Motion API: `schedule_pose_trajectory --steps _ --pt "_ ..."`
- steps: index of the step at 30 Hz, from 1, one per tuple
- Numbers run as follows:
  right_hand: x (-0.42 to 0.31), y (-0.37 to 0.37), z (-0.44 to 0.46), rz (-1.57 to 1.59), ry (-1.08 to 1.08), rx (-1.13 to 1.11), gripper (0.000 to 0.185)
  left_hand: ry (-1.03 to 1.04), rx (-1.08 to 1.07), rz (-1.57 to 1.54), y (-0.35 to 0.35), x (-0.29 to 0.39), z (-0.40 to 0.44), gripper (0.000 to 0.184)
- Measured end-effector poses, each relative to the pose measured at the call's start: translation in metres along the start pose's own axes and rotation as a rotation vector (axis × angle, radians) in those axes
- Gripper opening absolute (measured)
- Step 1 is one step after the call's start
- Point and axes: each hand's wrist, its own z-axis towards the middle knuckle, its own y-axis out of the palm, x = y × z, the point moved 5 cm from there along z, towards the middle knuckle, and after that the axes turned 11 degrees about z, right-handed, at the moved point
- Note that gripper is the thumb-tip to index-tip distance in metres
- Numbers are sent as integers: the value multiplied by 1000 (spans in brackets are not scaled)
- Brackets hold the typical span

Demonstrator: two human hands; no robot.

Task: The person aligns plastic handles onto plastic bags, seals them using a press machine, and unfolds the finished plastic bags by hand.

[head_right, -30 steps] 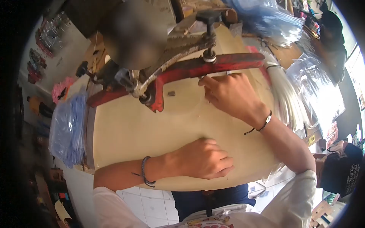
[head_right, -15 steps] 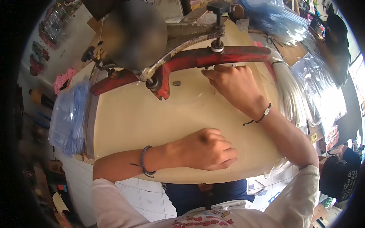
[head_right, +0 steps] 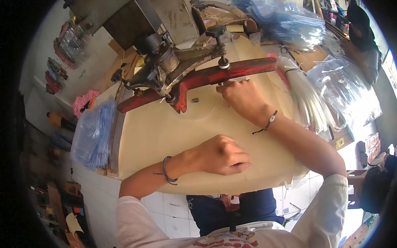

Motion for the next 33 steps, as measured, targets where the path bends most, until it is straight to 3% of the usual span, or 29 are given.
schedule_pose_trajectory --steps 3,5,7,9,11,14,15,24,25,31,33 --pt "2 4 -1 26 -10 10 32 -24 -29 -50 -12 -3 -2 20" --pt "4 8 -1 15 32 -23 28 -196 -492 -387 -28 -21 -10 31" --pt "1 10 0 -4 41 -90 28 -193 -720 -598 -82 -20 -28 40" --pt "2 11 2 -38 65 -125 28 -236 -739 -656 -123 -49 -60 38" --pt "1 13 3 -87 77 -159 28 -518 -555 -723 -139 -81 -100 37" --pt "1 6 1 -36 69 -152 29 -1082 -546 -734 -136 -115 -135 31" --pt "0 5 1 -17 45 -120 28 -1100 -560 -733 -130 -125 -141 37" --pt "-4 -1 -4 66 58 -96 27 -1152 -277 -955 -98 -149 -134 27" --pt "-4 -1 -5 76 44 -83 26 -1140 -232 -935 -97 -149 -130 39" --pt "-7 -4 -7 99 25 -79 25 -1187 -282 -991 -91 -150 -129 70" --pt "-8 -4 -7 103 26 -84 26 -1222 -284 -994 -92 -151 -131 53"
